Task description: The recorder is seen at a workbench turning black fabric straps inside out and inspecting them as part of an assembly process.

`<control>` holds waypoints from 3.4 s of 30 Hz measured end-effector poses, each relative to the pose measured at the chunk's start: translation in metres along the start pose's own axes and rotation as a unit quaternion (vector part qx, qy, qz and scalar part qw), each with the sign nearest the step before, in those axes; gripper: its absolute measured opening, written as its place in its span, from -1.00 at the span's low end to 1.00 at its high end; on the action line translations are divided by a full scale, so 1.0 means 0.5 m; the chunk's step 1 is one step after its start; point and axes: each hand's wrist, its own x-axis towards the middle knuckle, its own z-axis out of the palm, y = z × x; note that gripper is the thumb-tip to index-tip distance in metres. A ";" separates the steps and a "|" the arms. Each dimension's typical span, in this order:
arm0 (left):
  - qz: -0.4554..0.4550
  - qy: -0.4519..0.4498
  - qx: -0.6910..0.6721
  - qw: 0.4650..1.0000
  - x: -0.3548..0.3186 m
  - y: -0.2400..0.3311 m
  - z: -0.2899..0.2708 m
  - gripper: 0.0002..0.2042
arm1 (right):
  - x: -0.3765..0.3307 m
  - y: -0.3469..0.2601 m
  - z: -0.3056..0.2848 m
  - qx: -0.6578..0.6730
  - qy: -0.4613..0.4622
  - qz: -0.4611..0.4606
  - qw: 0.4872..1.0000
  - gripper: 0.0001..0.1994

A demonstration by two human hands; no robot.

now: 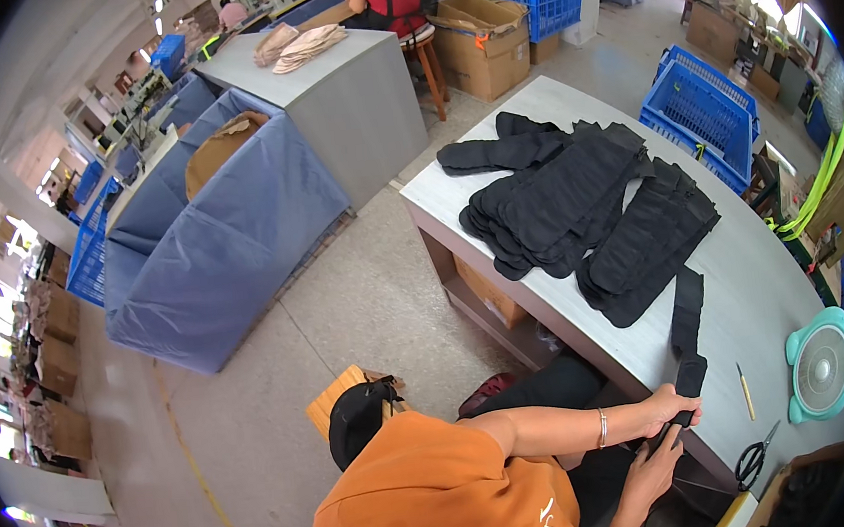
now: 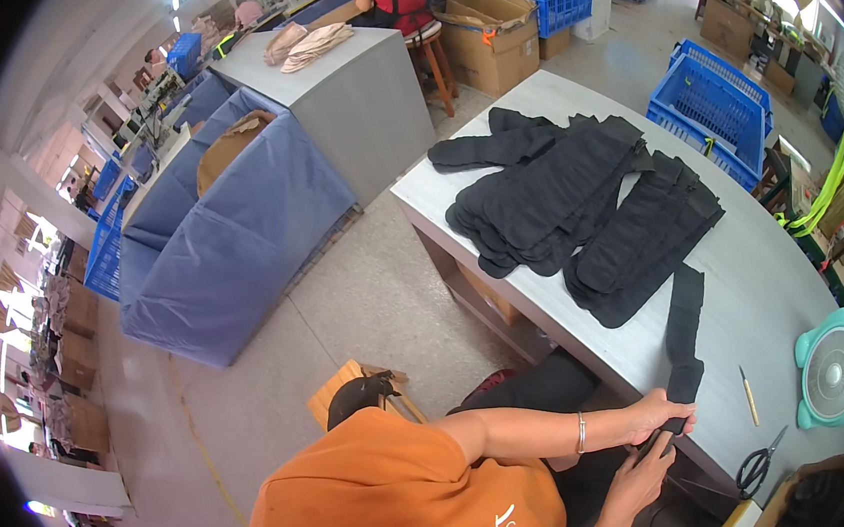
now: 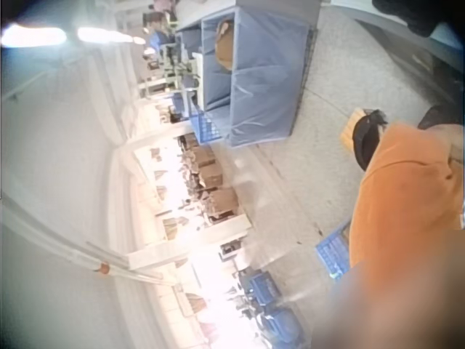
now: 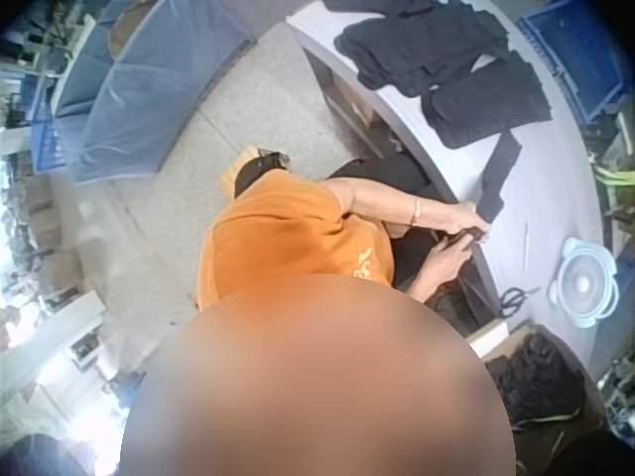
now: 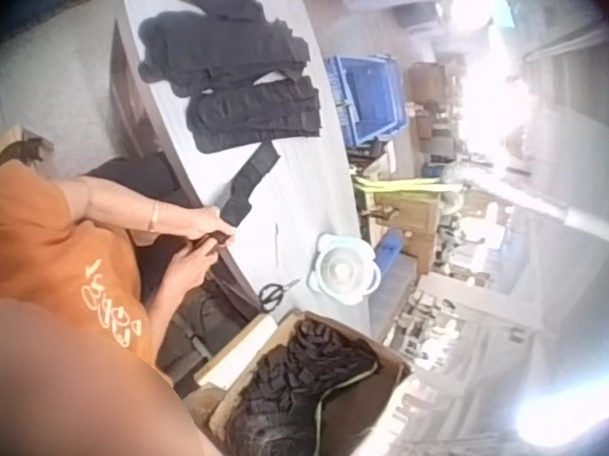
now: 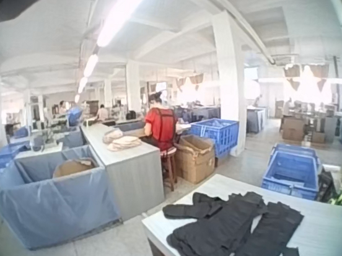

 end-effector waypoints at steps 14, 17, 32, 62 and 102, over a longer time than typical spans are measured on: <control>-0.005 -0.023 -0.004 1.000 0.006 -0.014 -0.021 -0.70 | 0.041 -0.013 -0.011 -0.010 -0.093 0.012 0.996 -0.60; 0.015 -0.005 -0.035 0.999 0.021 -0.002 -0.021 -0.72 | -0.004 -0.051 -0.027 -0.009 -0.054 0.025 0.998 -0.48; -0.011 -0.023 0.049 0.998 -0.003 -0.029 -0.026 -0.75 | 0.022 -0.017 -0.011 0.001 -0.106 0.030 0.994 -0.70; -0.047 -0.060 -0.006 0.997 0.005 -0.024 -0.052 -0.66 | -0.004 -0.015 0.000 -0.098 0.007 0.063 0.993 -0.62; -0.021 -0.006 0.042 0.999 -0.071 -0.072 -0.023 -0.74 | -0.009 -0.026 0.031 -0.034 -0.059 0.097 0.993 -0.86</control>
